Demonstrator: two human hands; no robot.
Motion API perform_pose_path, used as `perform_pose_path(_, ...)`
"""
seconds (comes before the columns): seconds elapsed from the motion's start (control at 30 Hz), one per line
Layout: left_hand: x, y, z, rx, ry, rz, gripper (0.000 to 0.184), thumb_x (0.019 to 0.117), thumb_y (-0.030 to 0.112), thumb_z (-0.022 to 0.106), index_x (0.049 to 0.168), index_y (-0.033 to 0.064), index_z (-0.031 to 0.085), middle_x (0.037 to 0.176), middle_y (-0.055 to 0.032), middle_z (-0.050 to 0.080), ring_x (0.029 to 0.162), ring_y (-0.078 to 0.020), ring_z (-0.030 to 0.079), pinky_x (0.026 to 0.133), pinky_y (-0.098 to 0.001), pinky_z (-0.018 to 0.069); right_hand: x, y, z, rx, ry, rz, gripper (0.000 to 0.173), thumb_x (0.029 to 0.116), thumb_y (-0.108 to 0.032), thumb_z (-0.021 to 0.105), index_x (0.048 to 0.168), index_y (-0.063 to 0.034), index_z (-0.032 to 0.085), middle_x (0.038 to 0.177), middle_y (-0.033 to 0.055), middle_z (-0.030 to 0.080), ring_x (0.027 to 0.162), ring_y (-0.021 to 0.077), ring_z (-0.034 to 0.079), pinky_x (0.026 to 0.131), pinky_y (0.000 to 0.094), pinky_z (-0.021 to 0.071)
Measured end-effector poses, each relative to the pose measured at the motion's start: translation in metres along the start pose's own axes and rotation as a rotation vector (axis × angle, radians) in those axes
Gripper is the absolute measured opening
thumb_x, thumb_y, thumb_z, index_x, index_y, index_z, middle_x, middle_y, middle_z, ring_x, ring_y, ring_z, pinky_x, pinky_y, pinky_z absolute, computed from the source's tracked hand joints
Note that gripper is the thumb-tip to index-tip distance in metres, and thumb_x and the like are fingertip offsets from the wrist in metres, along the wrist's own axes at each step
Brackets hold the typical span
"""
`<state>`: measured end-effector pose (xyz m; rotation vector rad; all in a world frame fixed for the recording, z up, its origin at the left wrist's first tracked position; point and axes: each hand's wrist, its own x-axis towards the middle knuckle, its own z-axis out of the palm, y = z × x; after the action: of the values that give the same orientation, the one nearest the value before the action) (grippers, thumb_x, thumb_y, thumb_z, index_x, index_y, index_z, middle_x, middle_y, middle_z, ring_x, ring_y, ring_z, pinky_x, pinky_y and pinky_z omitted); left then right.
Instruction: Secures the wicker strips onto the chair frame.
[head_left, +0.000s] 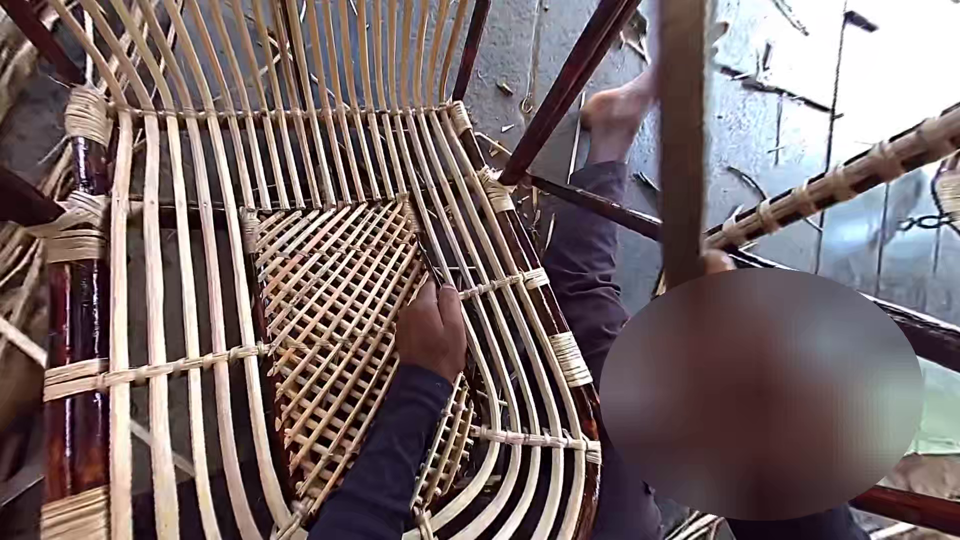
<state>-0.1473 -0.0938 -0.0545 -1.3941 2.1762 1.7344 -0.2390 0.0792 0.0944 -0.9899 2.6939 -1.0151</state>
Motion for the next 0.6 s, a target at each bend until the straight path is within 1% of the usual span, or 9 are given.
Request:
perform_pose_path(0.1, 0.0, -0.001, 0.002, -0.002, 0.005, -0.007, 0.047, 0.1091, 0.036, 0.036, 0.109, 0.0049, 0.07, 0.069, -0.0071, 0.066, 0.065, -0.0252, 0.066, 0.065, -0.0536, 0.0557, -0.007, 0.013, 0.004, -0.126, -0.177, -0.06, 0.051, 0.1046, -0.019, 0.053, 0.155, -0.0185, 0.048, 0.084, 0.0057, 0.069, 0.055, 0.0131, 0.058, 0.047, 0.0369, 0.0519)
perform_pose_path(0.2, 0.0, -0.004, 0.0, -0.032, -0.008, -0.002, 0.048, 0.1098, 0.039, 0.036, 0.111, 0.0057, 0.071, 0.071, -0.0074, 0.067, 0.066, -0.0255, 0.067, 0.066, -0.0543, 0.0567, -0.01, 0.031, 0.013, -0.372, -0.442, 0.001, 0.05, 0.1016, -0.028, 0.048, 0.151, -0.0336, 0.053, 0.06, -0.0003, 0.062, 0.046, 0.0192, 0.058, 0.042, 0.0479, 0.0492)
perform_pose_path(0.23, 0.001, -0.005, -0.001, -0.036, -0.008, 0.005, 0.048, 0.1097, 0.04, 0.037, 0.112, 0.0057, 0.071, 0.072, -0.0075, 0.068, 0.067, -0.0254, 0.068, 0.067, -0.0544, 0.0571, -0.01, 0.032, 0.013, -0.396, -0.479, 0.029, 0.049, 0.1029, -0.031, 0.045, 0.151, -0.036, 0.053, 0.057, -0.001, 0.061, 0.046, 0.0201, 0.059, 0.043, 0.0493, 0.049)
perform_pose_path(0.3, 0.004, -0.003, -0.002, 0.001, -0.012, 0.014, 0.049, 0.11, 0.039, 0.038, 0.123, 0.0041, 0.07, 0.076, -0.0101, 0.069, 0.071, -0.0275, 0.069, 0.071, -0.0556, 0.0576, -0.008, 0.032, 0.015, -0.344, -0.43, 0.004, 0.047, 0.1036, -0.031, 0.044, 0.149, -0.0343, 0.056, 0.059, -0.0033, 0.061, 0.047, 0.0165, 0.058, 0.042, 0.046, 0.0497)
perform_pose_path(0.37, -0.007, -0.001, 0.001, 0.217, -0.055, 0.083, 0.046, 0.1089, 0.033, 0.04, 0.137, 0.0036, 0.062, 0.086, -0.017, 0.072, 0.079, -0.0352, 0.072, 0.074, -0.0607, 0.0573, -0.016, 0.027, 0.016, -0.229, -0.355, -0.002, 0.045, 0.1051, -0.031, 0.045, 0.149, -0.031, 0.056, 0.066, -0.0046, 0.064, 0.049, 0.0112, 0.057, 0.043, 0.0398, 0.0507)
perform_pose_path(0.43, -0.014, -0.005, 0.018, 0.45, 0.008, 0.336, 0.05, 0.103, 0.032, 0.05, 0.143, 0.0034, 0.059, 0.086, -0.0143, 0.075, 0.069, -0.0324, 0.073, 0.06, -0.0555, 0.059, -0.018, 0.029, 0.016, -0.158, -0.29, 0.003, 0.045, 0.1063, -0.03, 0.046, 0.151, -0.0307, 0.054, 0.072, -0.0045, 0.065, 0.051, 0.009, 0.057, 0.045, 0.0365, 0.0513)
perform_pose_path(0.47, -0.017, -0.007, 0.023, 0.487, 0.027, 0.418, 0.053, 0.1014, 0.034, 0.053, 0.144, 0.0029, 0.06, 0.086, -0.0137, 0.075, 0.065, -0.0311, 0.072, 0.056, -0.0531, 0.0579, -0.019, 0.031, 0.015, -0.137, -0.275, 0.025, 0.045, 0.1062, -0.031, 0.046, 0.151, -0.0302, 0.054, 0.071, -0.0046, 0.065, 0.05, 0.0086, 0.056, 0.044, 0.0359, 0.0508)
perform_pose_path(0.5, -0.018, -0.008, 0.024, 0.461, 0.028, 0.428, 0.054, 0.1024, 0.036, 0.052, 0.144, 0.0028, 0.059, 0.087, -0.0135, 0.075, 0.066, -0.0309, 0.072, 0.057, -0.0533, 0.058, -0.02, 0.034, 0.014, -0.114, -0.27, 0.056, 0.046, 0.1062, -0.031, 0.046, 0.151, -0.0298, 0.053, 0.07, -0.0045, 0.064, 0.049, 0.0088, 0.055, 0.043, 0.0361, 0.0506)
perform_pose_path(0.6, -0.007, -0.006, 0.008, 0.227, 0.002, 0.243, 0.057, 0.1089, 0.043, 0.039, 0.148, 0.0048, 0.055, 0.087, -0.0144, 0.075, 0.074, -0.0308, 0.073, 0.069, -0.057, 0.0597, -0.025, 0.043, 0.011, -0.078, -0.274, 0.144, 0.048, 0.1058, -0.036, 0.046, 0.153, -0.0345, 0.049, 0.067, -0.0054, 0.062, 0.046, 0.0093, 0.054, 0.042, 0.0372, 0.0505)
